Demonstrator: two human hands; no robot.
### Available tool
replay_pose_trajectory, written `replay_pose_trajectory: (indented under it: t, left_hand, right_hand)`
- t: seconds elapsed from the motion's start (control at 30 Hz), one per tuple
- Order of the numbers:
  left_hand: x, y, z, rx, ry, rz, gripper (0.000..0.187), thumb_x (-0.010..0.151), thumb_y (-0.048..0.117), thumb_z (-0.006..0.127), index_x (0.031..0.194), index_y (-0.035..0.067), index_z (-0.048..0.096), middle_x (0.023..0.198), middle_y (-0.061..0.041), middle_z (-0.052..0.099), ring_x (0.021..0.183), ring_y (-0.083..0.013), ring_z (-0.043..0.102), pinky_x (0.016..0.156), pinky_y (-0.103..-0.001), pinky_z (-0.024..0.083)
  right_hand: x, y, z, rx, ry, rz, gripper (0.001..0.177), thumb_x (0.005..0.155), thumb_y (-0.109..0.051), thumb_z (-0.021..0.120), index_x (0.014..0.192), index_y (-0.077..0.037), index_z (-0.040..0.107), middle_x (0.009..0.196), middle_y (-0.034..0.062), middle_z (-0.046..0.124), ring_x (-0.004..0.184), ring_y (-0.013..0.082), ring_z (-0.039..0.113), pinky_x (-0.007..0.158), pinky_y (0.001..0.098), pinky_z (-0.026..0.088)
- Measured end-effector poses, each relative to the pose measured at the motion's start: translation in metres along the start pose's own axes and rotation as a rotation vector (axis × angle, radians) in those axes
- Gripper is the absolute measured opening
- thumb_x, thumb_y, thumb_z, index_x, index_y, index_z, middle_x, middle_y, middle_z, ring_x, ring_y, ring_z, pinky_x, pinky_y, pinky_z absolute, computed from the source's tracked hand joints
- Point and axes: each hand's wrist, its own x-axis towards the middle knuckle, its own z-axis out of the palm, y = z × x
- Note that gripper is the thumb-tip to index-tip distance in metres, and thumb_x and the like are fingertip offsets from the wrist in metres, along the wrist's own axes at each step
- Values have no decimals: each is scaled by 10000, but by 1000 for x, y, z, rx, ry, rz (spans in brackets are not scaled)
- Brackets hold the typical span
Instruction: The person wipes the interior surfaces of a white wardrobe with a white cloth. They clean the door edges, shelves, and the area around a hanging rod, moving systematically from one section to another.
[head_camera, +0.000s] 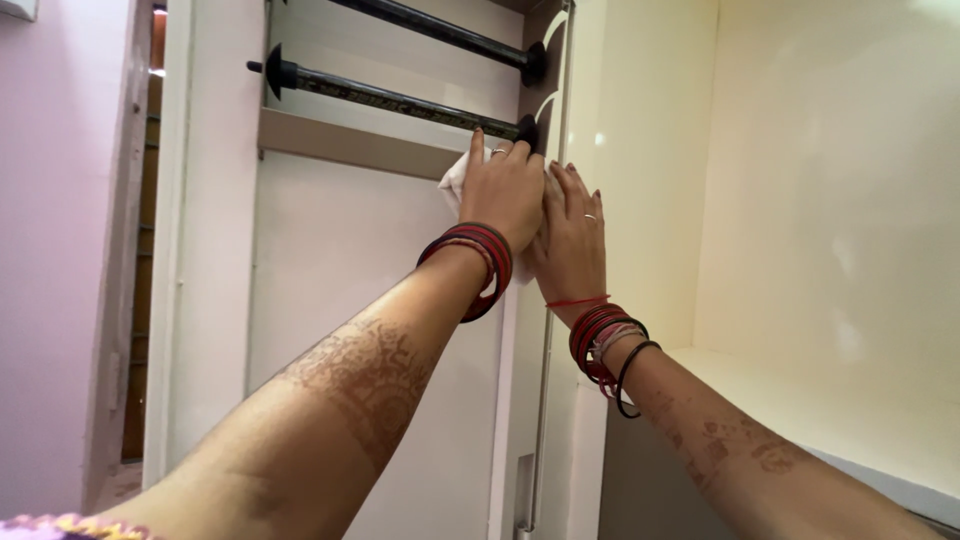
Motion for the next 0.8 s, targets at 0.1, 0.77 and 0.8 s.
replay_pose_trajectory:
  t: [0.1, 0.77, 0.8]
  left_hand:
    - [5, 8, 11, 122, -34, 20, 253, 919, 177, 611, 1132, 59, 681, 1175, -133, 652, 1241, -288, 577, 1194, -629, 218]
    - [4, -12, 16, 336, -60, 239, 338, 937, 215, 608, 1226, 41, 633, 1214, -141, 642, 1237, -303, 559, 1034, -562, 383]
    - [3, -11, 15, 350, -57, 251, 358, 920, 224, 616, 1225, 38, 631, 1209, -138, 643, 1231, -297, 561, 1027, -553, 389]
  right_hand:
    - [-2, -1, 2, 55, -18, 40, 531, 1036, -181, 626, 1524, -36, 473, 1577, 145, 456, 1502, 345, 378, 1235, 551, 244]
    - [-4, -23, 3, 193, -98, 121, 768, 925, -221, 716, 1552, 22, 345, 1642, 189, 309, 1494, 376, 336, 1221, 559, 245]
    - [-5, -23, 2, 193, -103, 129, 763, 925, -224, 715, 1552, 16, 352, 1645, 187, 307, 1489, 373, 340, 1224, 557, 251]
